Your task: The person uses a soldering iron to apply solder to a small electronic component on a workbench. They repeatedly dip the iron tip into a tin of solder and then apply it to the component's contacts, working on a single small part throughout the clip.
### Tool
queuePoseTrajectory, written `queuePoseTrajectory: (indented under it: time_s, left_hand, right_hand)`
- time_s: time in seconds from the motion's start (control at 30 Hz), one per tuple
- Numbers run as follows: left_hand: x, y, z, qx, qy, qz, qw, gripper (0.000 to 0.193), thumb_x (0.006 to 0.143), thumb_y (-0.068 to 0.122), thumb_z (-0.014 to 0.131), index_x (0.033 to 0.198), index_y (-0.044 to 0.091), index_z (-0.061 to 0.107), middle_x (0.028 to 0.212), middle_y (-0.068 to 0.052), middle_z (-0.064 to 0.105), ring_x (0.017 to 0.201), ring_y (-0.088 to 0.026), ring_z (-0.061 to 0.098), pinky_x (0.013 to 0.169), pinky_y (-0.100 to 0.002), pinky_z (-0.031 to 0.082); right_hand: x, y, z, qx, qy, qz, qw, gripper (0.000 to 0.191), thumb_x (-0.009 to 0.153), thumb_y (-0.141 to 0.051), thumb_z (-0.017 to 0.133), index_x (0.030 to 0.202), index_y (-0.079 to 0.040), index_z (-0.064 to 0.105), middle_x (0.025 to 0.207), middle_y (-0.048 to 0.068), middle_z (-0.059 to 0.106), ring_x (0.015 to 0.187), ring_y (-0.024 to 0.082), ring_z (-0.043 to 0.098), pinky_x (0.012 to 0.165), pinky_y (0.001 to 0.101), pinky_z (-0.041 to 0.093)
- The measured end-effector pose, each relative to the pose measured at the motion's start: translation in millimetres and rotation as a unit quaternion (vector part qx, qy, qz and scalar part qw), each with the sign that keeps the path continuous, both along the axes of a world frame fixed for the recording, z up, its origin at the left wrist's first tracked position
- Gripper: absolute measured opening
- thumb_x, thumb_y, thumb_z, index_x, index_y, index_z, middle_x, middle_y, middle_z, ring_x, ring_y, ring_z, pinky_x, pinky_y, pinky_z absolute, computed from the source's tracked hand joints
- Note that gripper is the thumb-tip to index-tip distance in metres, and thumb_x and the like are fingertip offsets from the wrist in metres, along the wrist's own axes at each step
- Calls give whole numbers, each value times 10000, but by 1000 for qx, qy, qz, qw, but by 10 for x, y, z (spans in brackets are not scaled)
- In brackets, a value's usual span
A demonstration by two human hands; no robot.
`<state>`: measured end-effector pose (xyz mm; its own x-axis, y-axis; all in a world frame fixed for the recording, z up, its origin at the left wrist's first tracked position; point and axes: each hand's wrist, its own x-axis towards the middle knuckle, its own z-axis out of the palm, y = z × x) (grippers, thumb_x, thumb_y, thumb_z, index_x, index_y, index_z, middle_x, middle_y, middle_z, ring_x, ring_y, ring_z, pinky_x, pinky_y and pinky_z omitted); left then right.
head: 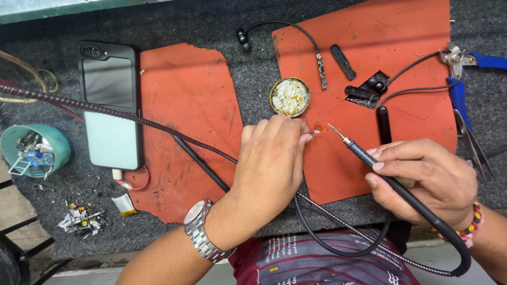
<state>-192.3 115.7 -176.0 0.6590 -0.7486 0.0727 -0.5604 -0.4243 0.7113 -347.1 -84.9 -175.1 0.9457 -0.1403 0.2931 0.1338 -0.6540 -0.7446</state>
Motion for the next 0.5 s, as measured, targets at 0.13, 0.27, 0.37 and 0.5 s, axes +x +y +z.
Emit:
queuePoseTrajectory:
  time_s: [0.13,0.27,0.37,0.5]
  left_hand:
    - [-14,-9,3,-16,29,25,999,72,998,117,622,1047,65,620,978,-70,641,935,-288,608,830,-431,402]
    - [-33,-26,2,-24,40,40,998,58,998,119,626,1032,71,624,986,-69,648,937,-287,611,856,-432,405]
    - [-55,-39,3,-26,27,43,998,56,992,124,631,1023,77,630,982,-74,635,933,-289,604,863,-431,400]
    - [-92,-87,-19,-3,-13,41,999,52,985,135,647,1006,88,642,957,-75,615,913,-286,590,844,-438,383]
  right_hand:
    - [-5,0,7,11,6,1,1000,230,787,-21,807,956,-20,652,970,126,677,959,265,764,791,323,652]
    - [-4,-5,8,15,6,7,1000,225,791,-26,807,953,-22,652,968,121,682,958,263,766,781,311,650]
    - [1,-1,13,9,6,4,1000,215,790,-27,807,946,-22,659,962,122,690,951,256,766,775,309,648]
    - [17,13,29,4,11,3,1000,208,789,-29,809,941,-17,668,952,120,698,948,251,766,786,315,644]
